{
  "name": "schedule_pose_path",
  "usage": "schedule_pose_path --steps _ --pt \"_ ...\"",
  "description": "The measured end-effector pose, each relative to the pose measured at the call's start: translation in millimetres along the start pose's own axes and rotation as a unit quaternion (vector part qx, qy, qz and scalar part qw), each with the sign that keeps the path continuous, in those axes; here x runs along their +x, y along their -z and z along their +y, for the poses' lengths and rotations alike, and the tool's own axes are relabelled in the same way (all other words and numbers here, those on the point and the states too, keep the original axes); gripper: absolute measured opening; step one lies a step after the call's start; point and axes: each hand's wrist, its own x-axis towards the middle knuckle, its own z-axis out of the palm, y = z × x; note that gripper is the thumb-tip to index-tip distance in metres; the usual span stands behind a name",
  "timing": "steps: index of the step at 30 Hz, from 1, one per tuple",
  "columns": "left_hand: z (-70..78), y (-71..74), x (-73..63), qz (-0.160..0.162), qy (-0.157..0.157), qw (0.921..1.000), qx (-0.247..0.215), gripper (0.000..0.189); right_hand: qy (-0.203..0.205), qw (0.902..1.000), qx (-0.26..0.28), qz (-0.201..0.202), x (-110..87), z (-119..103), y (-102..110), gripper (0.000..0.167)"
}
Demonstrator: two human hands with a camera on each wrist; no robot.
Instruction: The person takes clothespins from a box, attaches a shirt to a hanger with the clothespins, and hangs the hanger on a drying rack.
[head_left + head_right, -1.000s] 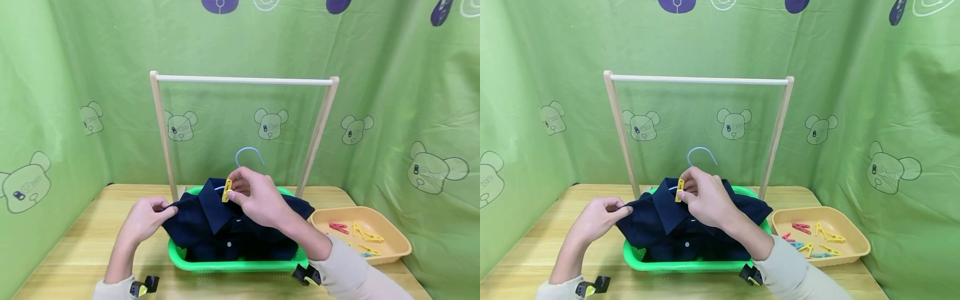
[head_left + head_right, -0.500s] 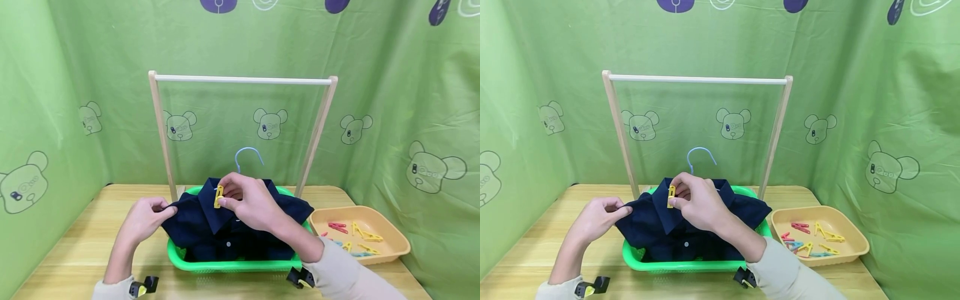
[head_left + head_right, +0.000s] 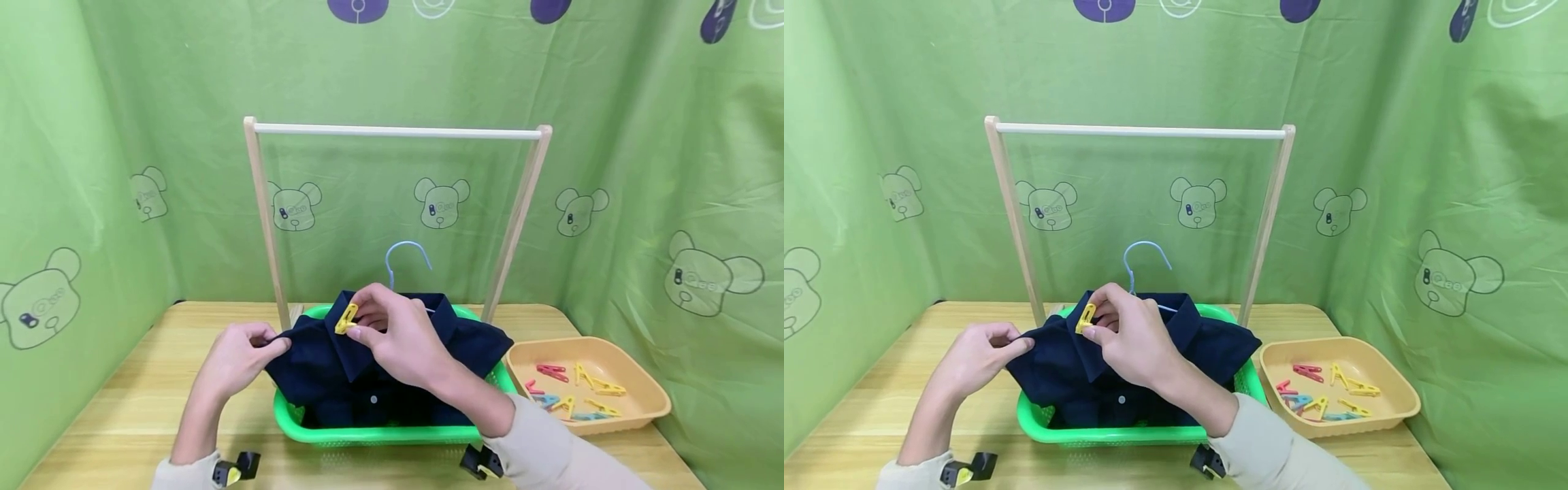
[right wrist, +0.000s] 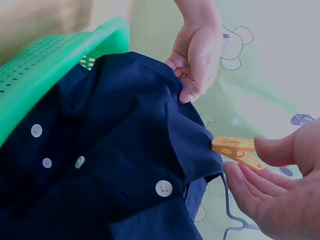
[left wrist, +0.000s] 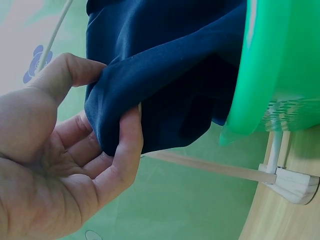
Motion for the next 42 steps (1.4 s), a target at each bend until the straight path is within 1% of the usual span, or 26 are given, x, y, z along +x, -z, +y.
schedule_pose_path --steps 4,11,17,28,31,37,42 --pt "0.3 -0.9 0.4 0.002 -0.003 1.0000 0.003 0.022 0.008 0.9999 0.002 0.014 0.0 -0.1 -4.6 0.025" --pt "1.6 -1.7 0.3 -0.001 -0.003 1.0000 0.004 0.021 0.025 0.9995 0.004 0.021 0.9 2.0 -11.1 0.021" --pt "2.1 -1.3 0.4 0.000 -0.002 1.0000 0.004 0.021 0.040 0.9985 0.006 0.037 3.9 3.6 -15.8 0.021" --pt "-0.1 -1.7 0.2 0.002 -0.008 1.0000 0.005 0.022 0.049 0.9969 0.011 0.061 8.3 4.7 -24.2 0.018" --pt "-0.1 -1.8 0.4 0.003 -0.008 0.9999 0.008 0.022 0.048 0.9969 0.012 0.062 9.9 4.5 -26.0 0.017" --pt "1.1 -1.6 0.2 0.001 -0.007 0.9999 0.009 0.023 0.064 0.9961 0.008 0.060 13.7 3.7 -28.6 0.019" --pt "1.9 -1.8 0.0 0.002 -0.006 0.9999 0.010 0.022 0.067 0.9963 0.001 0.055 17.1 3.1 -29.5 0.019"
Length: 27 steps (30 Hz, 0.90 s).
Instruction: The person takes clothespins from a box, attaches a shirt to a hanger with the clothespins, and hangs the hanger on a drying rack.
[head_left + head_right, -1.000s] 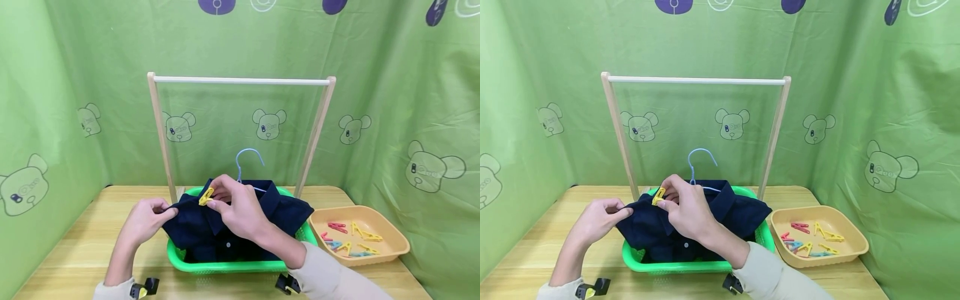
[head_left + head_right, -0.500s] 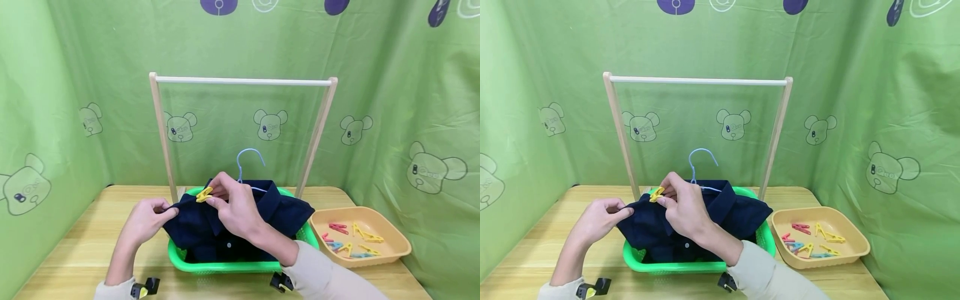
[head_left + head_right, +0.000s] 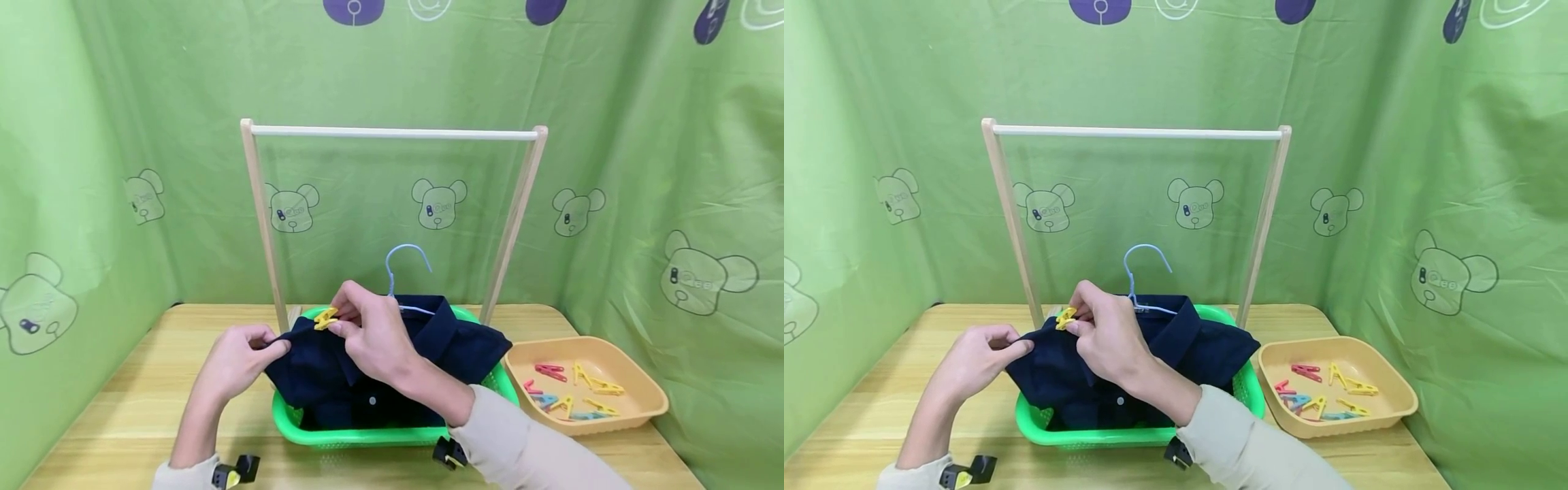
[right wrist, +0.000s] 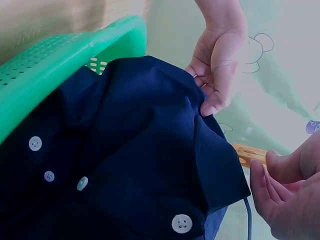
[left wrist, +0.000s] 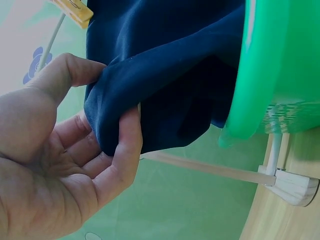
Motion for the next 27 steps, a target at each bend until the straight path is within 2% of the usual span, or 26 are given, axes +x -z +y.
schedule_pose_path --steps 27 --pt "0.2 -0.5 -0.8 0.006 -0.003 1.0000 -0.005 0.022 0.054 0.9937 -0.097 -0.019 3.1 -0.2 -12.9 0.020"
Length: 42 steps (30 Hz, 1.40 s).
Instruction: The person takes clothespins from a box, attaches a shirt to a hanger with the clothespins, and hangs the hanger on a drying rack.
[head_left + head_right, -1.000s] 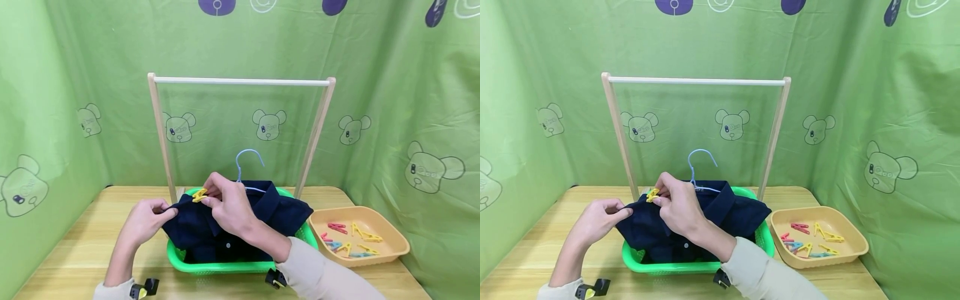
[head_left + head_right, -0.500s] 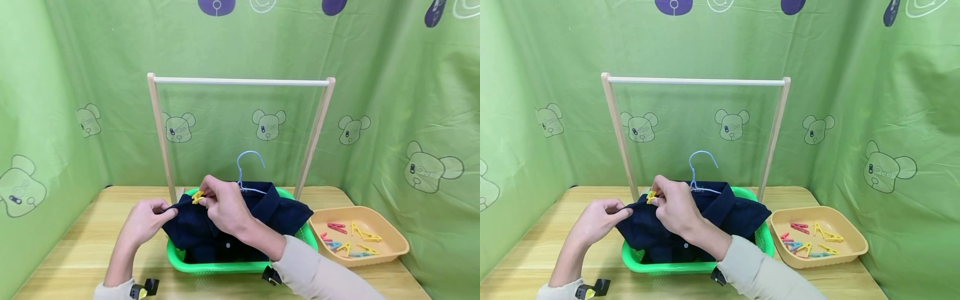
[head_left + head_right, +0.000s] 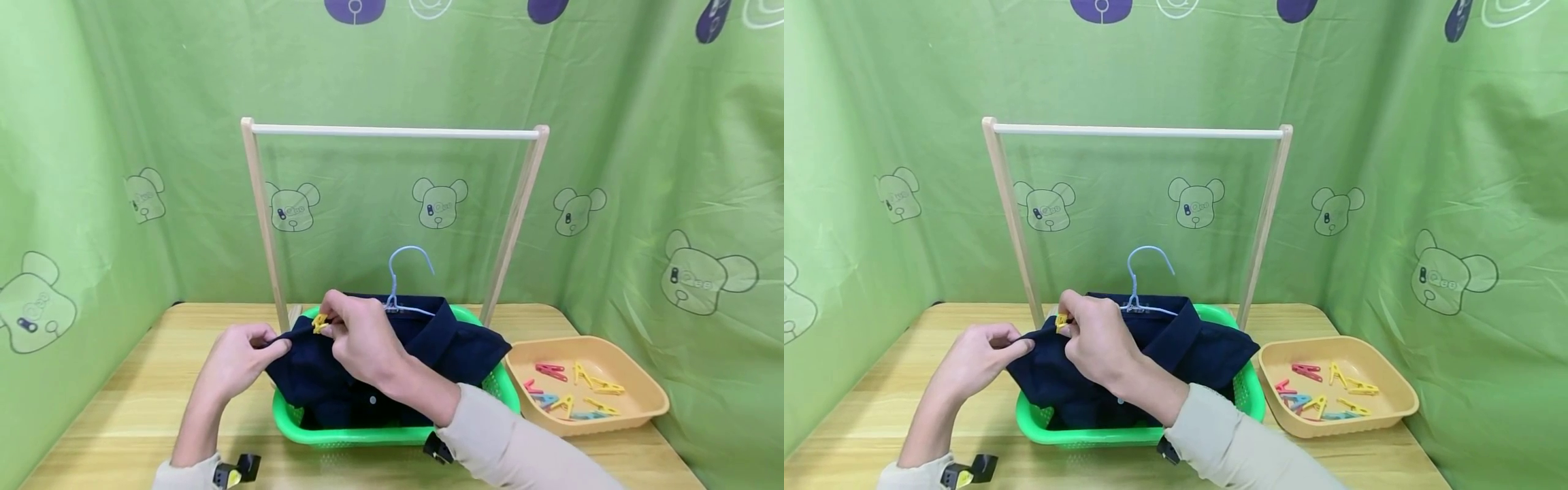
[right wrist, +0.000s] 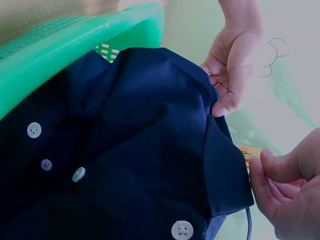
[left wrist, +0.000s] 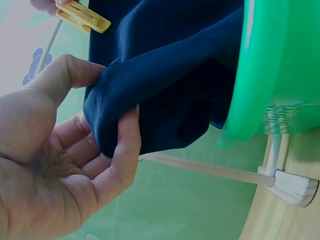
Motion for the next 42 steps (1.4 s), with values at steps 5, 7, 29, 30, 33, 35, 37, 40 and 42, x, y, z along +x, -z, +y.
schedule_pose_path --steps 5,7,29,30,33,35,37,40,42 --pt "0.6 0.1 -0.2 0.000 0.001 1.0000 0.000 0.022 0.011 0.9998 -0.014 0.001 -0.6 0.7 -1.9 0.022" --pt "0.7 0.3 -0.2 0.000 0.002 1.0000 0.000 0.022 0.016 0.9997 -0.016 0.000 -1.0 1.0 -2.1 0.024" --pt "0.6 0.2 0.0 0.005 -0.005 1.0000 0.004 0.021 0.025 0.9991 -0.033 -0.009 -2.8 2.8 -6.1 0.031" --pt "0.6 0.3 0.1 0.005 -0.004 1.0000 0.004 0.021 0.024 0.9992 -0.030 -0.008 -2.8 2.6 -6.1 0.031" --pt "0.7 0.7 0.3 0.004 -0.001 1.0000 0.005 0.021 0.020 0.9996 -0.017 -0.008 -2.8 2.0 -5.6 0.032" --pt "0.7 1.0 0.3 0.003 0.000 1.0000 0.006 0.021 0.016 0.9998 -0.011 -0.009 -2.8 1.4 -5.0 0.034" --pt "0.7 1.2 0.2 0.003 0.000 1.0000 0.006 0.021 0.011 0.9999 -0.007 -0.011 -2.9 1.2 -4.7 0.035" --pt "0.4 1.4 -0.1 0.004 -0.001 1.0000 0.006 0.021 0.003 0.9999 -0.003 -0.015 -3.2 1.3 -4.6 0.035" --pt "-0.3 1.5 -0.1 0.005 -0.002 1.0000 0.005 0.020 -0.002 0.9998 -0.002 -0.017 -2.9 1.3 -5.0 0.035"
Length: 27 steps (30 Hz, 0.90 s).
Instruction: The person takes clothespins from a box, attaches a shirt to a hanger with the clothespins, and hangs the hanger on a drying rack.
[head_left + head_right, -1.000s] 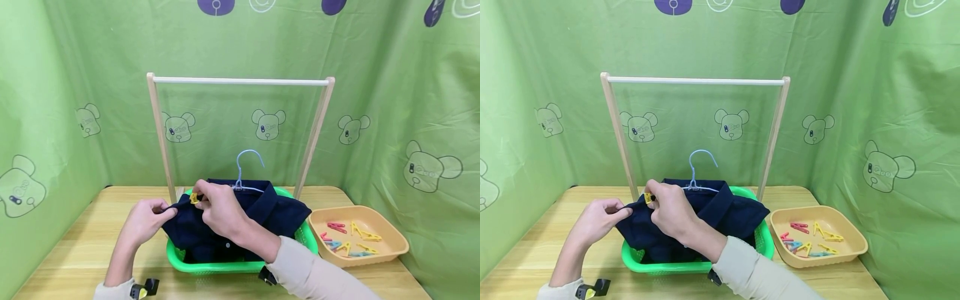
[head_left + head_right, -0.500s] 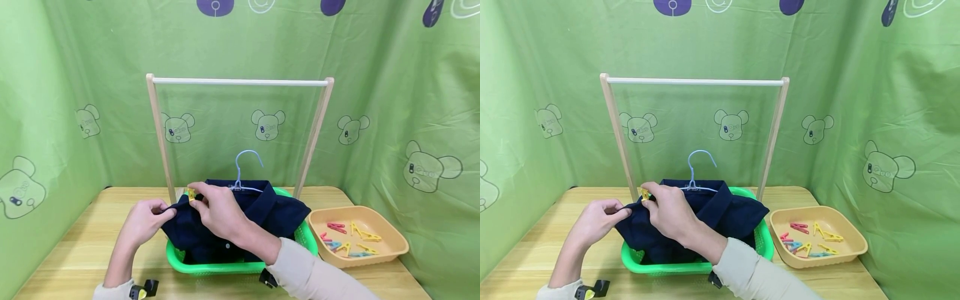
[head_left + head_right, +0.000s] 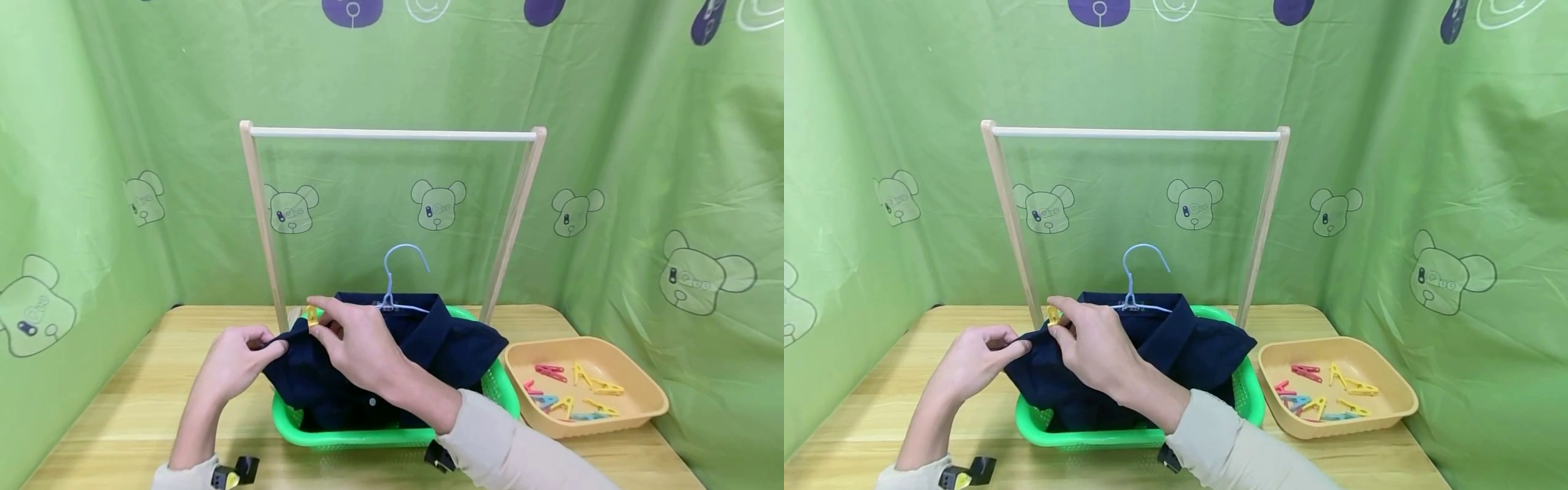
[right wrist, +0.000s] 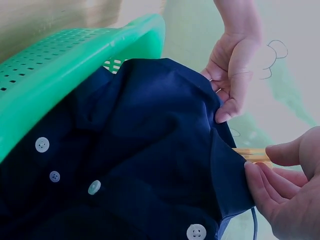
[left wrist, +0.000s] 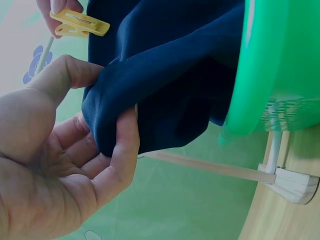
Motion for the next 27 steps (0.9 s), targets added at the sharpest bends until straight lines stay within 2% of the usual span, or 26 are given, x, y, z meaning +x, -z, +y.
schedule_pose_path --steps 20,27 --pt "-0.1 0.4 1.2 -0.003 0.002 1.0000 0.004 0.022 -0.020 0.9997 -0.010 0.006 -8.7 1.5 11.0 0.035" --pt "-0.5 1.0 0.7 -0.005 0.005 1.0000 0.002 0.021 -0.007 0.9993 -0.025 0.025 -10.8 2.8 15.2 0.025"
